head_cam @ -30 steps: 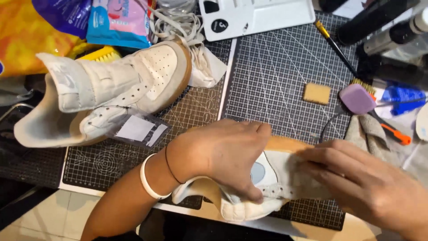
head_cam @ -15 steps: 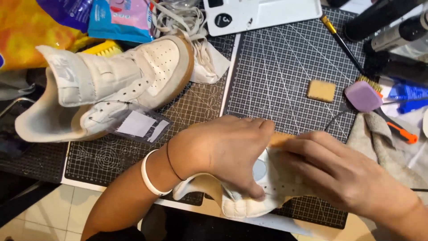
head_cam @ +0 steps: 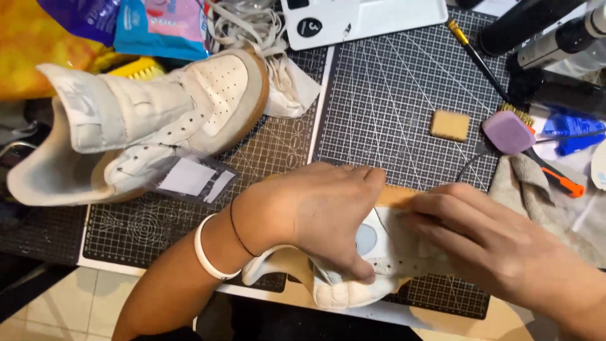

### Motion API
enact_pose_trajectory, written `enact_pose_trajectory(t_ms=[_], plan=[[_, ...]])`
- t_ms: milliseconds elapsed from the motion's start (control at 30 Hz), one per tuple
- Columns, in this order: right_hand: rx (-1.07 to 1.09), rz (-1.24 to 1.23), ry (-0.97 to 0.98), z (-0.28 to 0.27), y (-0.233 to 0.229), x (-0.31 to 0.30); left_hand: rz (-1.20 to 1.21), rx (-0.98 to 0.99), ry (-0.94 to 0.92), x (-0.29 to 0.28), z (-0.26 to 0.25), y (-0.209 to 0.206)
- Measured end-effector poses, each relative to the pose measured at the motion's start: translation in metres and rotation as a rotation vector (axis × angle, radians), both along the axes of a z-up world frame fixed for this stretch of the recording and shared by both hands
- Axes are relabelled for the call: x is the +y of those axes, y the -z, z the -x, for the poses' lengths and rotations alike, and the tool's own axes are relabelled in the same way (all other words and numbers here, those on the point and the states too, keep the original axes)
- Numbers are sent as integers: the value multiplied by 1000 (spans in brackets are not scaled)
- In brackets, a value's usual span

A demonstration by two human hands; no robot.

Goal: The person scrubs a white sneaker with a purple brush, then uses a small metal tool to scrape the sole and upper. They continue scrubbing with a sponge and a cloth, focusing on the toe box and side panels.

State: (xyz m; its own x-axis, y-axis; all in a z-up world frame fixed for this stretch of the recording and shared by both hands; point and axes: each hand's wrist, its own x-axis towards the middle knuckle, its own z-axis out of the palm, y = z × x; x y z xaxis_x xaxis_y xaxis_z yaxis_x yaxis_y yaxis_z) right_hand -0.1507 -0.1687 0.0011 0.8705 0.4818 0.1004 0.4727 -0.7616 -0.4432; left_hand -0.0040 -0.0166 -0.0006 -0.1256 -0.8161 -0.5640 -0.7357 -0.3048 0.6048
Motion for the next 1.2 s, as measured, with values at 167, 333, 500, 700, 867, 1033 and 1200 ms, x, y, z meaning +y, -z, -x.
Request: enact_pose_trajectory(t_ms=[167,333,500,700,867,1033,1200], plan=[[2,-4,75,9,2,-5,1,2,2,6,-1,-3],[-2,-58,-55,-8,9,10,-18,12,-35,3,2,-3],[48,6,-12,19,4,-5,4,0,-22,9,1,-1],[-34,-19,-40,-3,6,10,-46,23,-7,4,3,-7],[39,27,-26,11,-2,6,8,15,-47,10,4,-4],[-8,-12,-25,-1,8,10,-16,-9,-11,8,4,-6],[11,28,28,10,4,7,25,3,-22,8,2,0]])
